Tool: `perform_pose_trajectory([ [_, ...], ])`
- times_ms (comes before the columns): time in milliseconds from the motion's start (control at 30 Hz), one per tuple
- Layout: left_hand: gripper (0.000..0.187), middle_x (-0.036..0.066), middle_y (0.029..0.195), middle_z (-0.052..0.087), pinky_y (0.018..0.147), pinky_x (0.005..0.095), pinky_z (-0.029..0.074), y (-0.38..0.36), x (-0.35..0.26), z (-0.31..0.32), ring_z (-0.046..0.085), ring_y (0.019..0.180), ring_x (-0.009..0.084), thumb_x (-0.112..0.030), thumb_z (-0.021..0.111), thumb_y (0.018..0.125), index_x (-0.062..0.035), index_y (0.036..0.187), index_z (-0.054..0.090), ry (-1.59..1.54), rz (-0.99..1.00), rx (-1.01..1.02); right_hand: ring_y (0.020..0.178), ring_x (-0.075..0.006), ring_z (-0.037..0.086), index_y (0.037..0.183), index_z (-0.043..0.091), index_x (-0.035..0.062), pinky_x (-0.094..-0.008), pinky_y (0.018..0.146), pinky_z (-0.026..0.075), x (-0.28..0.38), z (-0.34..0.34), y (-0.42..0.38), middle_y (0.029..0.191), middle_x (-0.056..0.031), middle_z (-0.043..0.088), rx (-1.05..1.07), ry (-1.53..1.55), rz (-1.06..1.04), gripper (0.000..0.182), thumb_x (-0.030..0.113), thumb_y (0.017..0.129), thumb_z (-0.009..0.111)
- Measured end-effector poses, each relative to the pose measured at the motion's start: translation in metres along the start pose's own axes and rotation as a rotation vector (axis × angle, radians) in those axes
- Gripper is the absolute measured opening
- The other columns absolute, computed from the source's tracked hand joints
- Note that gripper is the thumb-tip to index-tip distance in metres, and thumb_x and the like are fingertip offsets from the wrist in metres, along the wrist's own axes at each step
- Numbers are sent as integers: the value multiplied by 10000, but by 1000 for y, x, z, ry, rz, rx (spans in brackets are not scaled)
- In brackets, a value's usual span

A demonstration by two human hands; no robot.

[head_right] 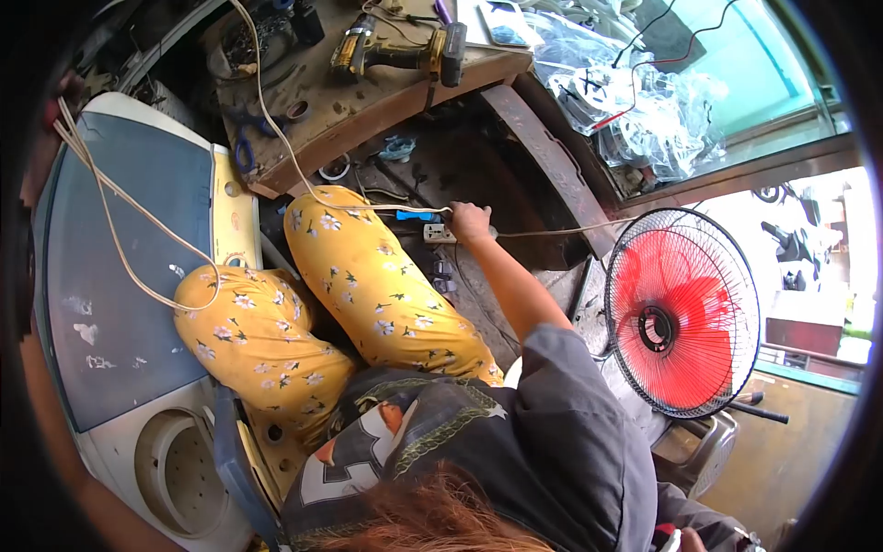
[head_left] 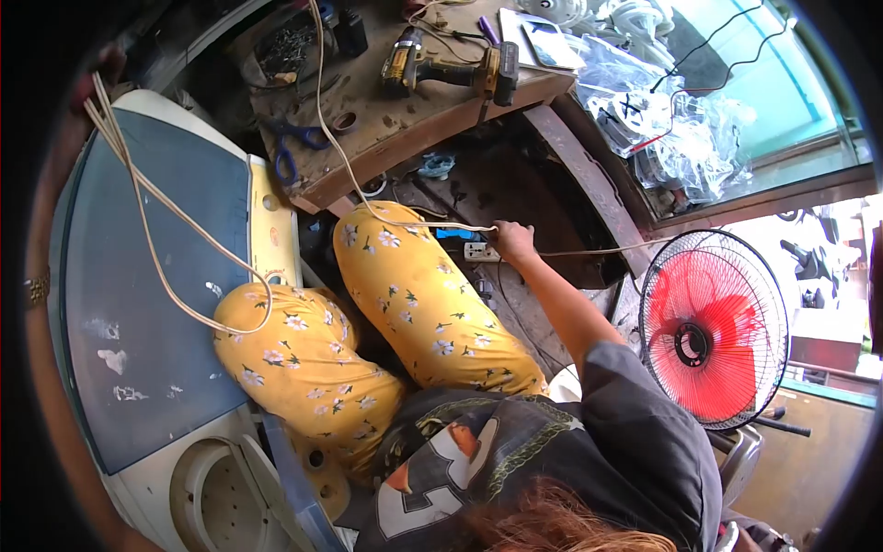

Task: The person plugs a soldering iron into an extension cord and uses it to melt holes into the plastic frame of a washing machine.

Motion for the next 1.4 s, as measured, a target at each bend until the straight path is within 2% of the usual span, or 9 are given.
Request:
perform_pose_trajectory([
  [300, 173, 1, 878, 456, 838, 241, 449, -6, -2, -2, 485, 816, 83, -197, 487, 1004, -50, 1076, 545, 361, 244, 276, 896, -291, 669, 893, 704, 189, -493, 776, 472, 1, 20, 15, 895, -77, 700, 46, -3, -302, 138, 197, 769, 643],
  [433, 228, -26, 845, 430, 803, 208, 439, -39, -4, 31, 454, 762, 59, -222, 465, 1016, -72, 1177, 526, -11, 50, -23, 793, -329, 670, 824, 706, 141, -460, 726, 508, 18, 6, 4, 773, -138, 685, -37, -20, -601, 136, 139, 775, 579],
  [800, 249, -26, 787, 398, 718, 192, 402, -20, 16, 15, 393, 651, 46, -208, 449, 1028, -63, 1223, 503, -131, -40, 51, 768, -358, 672, 901, 681, 112, -452, 658, 543, 11, 29, 3, 768, -158, 672, 31, 20, -514, 147, 162, 791, 598],
  [1000, 241, -36, 843, 504, 812, 235, 452, -28, 16, 7, 499, 787, 70, -249, 532, 992, -84, 1162, 573, -225, -90, 254, 791, -347, 681, 867, 688, 115, -443, 682, 551, 10, 31, -3, 792, -151, 682, -37, 36, -445, 130, 139, 774, 601],
  [1133, 303, 25, 992, 614, 852, 240, 468, -57, 11, 31, 576, 877, 83, -272, 491, 1009, -77, 1232, 554, -78, -169, -15, 789, -348, 658, 843, 682, 110, -448, 705, 534, -16, 2, 6, 773, -146, 671, -270, 103, -367, 110, 137, 771, 604],
  [1167, 354, 79, 1169, 623, 962, 282, 467, -56, 11, 36, 596, 1063, 140, -288, 505, 998, -65, 1273, 515, -120, -132, 129, 839, -345, 642, 875, 681, 113, -448, 754, 522, -26, -2, 10, 815, -139, 676, -259, 102, -269, 131, 158, 767, 621],
  [1267, 392, 113, 1219, 610, 1009, 306, 452, -63, 21, 56, 578, 1141, 170, -308, 507, 994, -50, 1288, 495, -181, -230, 200, 946, -363, 615, 1063, 636, 107, -443, 820, 515, -41, -22, 14, 957, -161, 665, -276, 118, -89, 288, 163, 781, 639],
  [1333, 334, 131, 1160, 658, 900, 279, 507, -79, 12, 91, 650, 994, 175, -347, 516, 985, -82, 1184, 559, -136, -191, 189, 969, -376, 612, 1127, 608, 96, -444, 816, 522, -33, -55, 5, 1015, -170, 651, -420, 194, -102, 376, 106, 753, 651],
  [1400, 332, 168, 1169, 648, 908, 283, 505, -83, 10, 108, 650, 1028, 204, -359, 512, 986, -71, 1145, 553, -153, -141, 340, 1016, -274, 630, 1302, 514, 85, -364, 876, 507, -36, -100, 3, 1212, -146, 609, -359, 923, -147, 537, 133, 802, 705],
])
Point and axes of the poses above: each hand's wrist, its own y-axis towards the middle knuckle, its own z-axis out of the palm, x = y × z, the point moved 5 cm from there along y, towards the middle knuckle
